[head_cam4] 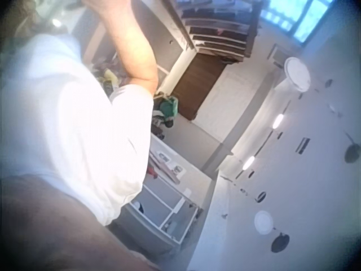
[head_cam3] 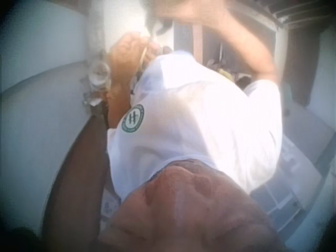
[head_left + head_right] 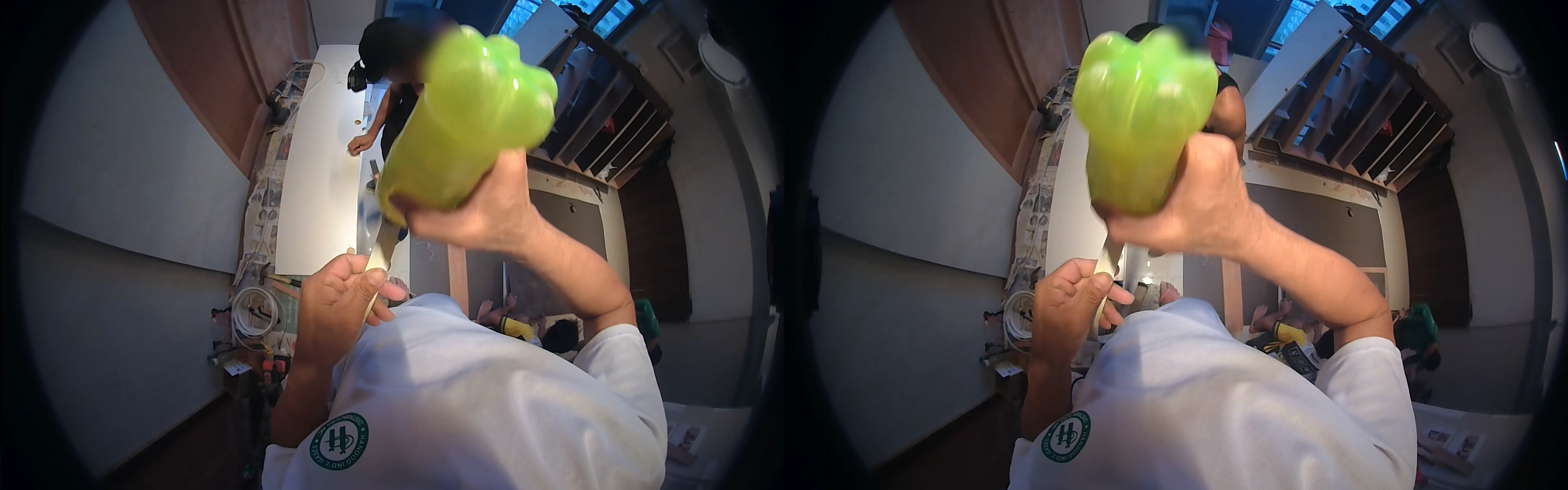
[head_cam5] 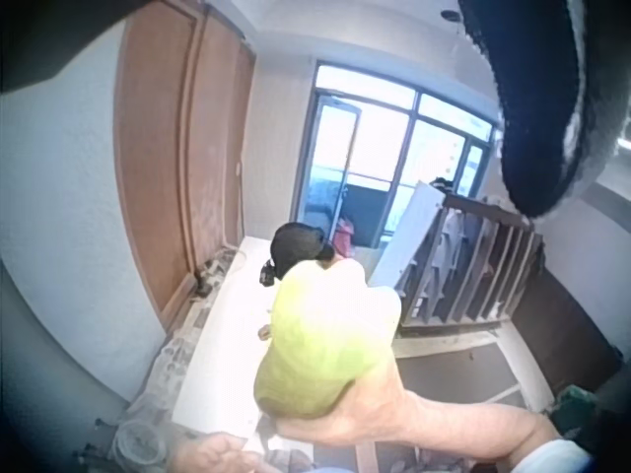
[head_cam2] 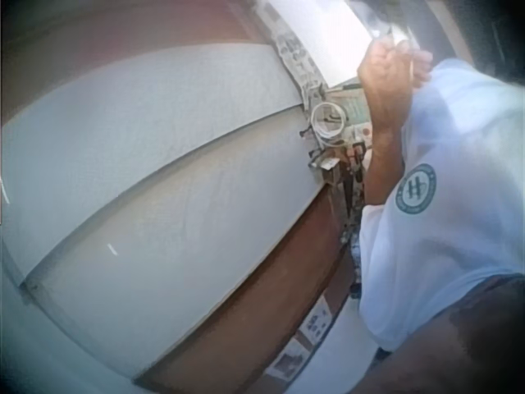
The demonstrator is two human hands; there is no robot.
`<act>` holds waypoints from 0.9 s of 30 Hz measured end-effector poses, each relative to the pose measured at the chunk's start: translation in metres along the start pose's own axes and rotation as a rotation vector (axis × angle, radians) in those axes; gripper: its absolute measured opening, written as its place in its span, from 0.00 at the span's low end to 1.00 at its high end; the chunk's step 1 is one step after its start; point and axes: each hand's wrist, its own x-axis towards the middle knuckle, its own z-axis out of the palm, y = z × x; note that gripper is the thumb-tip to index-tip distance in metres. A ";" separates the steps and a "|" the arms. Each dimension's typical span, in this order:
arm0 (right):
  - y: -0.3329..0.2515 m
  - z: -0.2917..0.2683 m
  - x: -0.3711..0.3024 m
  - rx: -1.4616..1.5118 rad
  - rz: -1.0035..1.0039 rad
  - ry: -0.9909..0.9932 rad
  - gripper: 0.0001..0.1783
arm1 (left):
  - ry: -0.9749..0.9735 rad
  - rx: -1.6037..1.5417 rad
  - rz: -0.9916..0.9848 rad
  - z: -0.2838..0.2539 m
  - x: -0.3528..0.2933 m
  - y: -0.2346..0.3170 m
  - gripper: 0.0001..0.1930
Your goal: The person applies adhesive to a long, thin wooden trim piece using a green bottle and then presses the trim into place along the edge of a white cabinet door. Another person is visible in the background working on a separate cabinet.
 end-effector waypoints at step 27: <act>0.011 -0.010 -0.009 0.235 0.344 0.168 0.22 | -0.069 -0.086 0.089 0.005 -0.008 -0.001 0.19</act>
